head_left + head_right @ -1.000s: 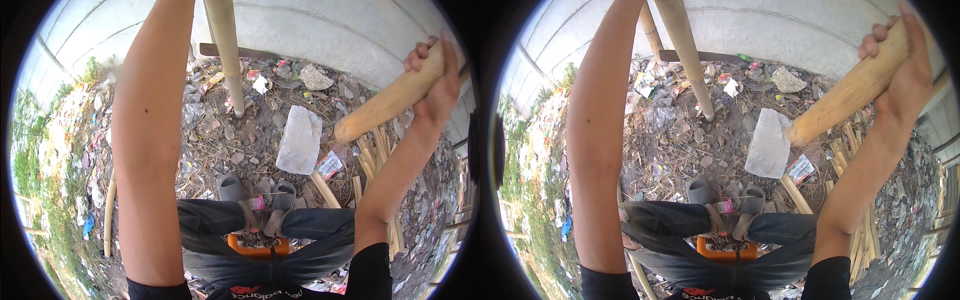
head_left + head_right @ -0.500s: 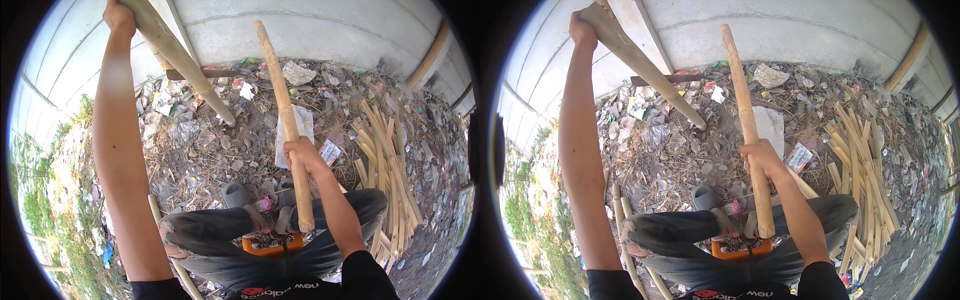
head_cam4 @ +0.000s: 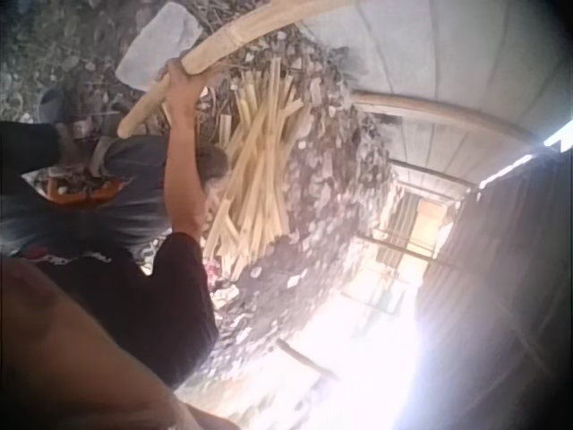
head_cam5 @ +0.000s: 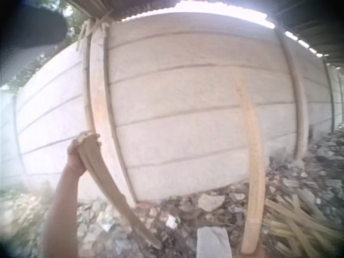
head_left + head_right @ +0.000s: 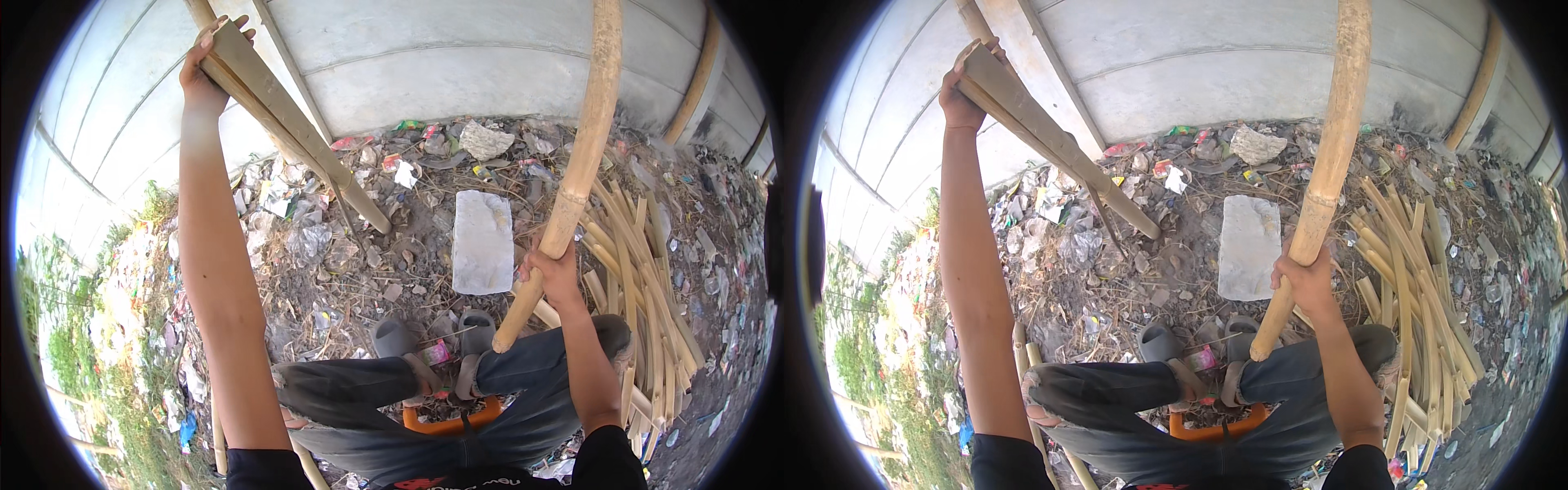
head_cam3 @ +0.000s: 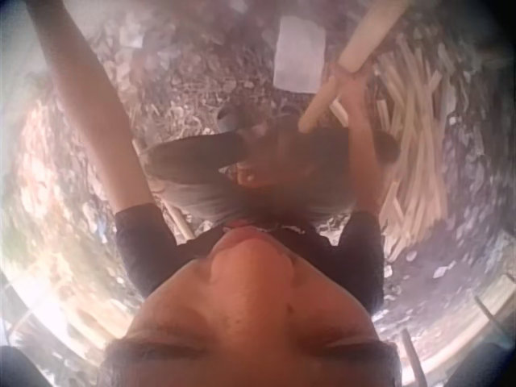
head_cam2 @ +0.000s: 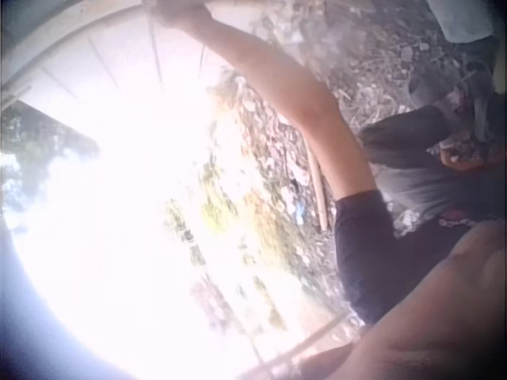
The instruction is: The person sits on the ground and uses a machete and a wooden stick to split a long bamboo pole into thin strips. They repeatedly strike the bamboo against a fixed pole to separate the sections and then gather the resulting strips.
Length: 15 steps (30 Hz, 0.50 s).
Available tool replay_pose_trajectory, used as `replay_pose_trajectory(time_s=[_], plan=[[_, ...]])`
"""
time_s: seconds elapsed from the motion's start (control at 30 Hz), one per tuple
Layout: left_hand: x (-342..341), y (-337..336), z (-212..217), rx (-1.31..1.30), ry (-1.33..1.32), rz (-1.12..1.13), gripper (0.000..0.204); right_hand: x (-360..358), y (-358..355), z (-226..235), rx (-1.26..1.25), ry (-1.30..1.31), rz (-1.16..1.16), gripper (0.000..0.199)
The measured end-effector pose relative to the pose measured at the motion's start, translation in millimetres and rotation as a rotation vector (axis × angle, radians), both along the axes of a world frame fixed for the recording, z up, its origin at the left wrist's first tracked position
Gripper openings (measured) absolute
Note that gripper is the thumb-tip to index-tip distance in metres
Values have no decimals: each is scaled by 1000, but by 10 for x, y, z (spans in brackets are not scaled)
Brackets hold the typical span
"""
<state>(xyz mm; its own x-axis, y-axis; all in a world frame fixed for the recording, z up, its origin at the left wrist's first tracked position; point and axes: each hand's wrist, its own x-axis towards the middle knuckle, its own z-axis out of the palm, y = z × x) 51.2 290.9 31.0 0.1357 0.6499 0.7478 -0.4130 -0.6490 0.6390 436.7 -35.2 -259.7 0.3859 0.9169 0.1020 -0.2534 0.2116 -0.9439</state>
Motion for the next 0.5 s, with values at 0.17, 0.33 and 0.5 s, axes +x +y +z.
replay_pose_trajectory(time_s=[0.17,0.33,0.5], plan=[[448,8,-143,16,-234,687,52,-59,19,-148,-156,3,-23,12],[686,-106,-95,-3,56,688,67,-85,-37,-173,-250,-47,66,14],[765,105,-183,79,204,482,56,-386,-73,-274,-283,-255,129,22]])
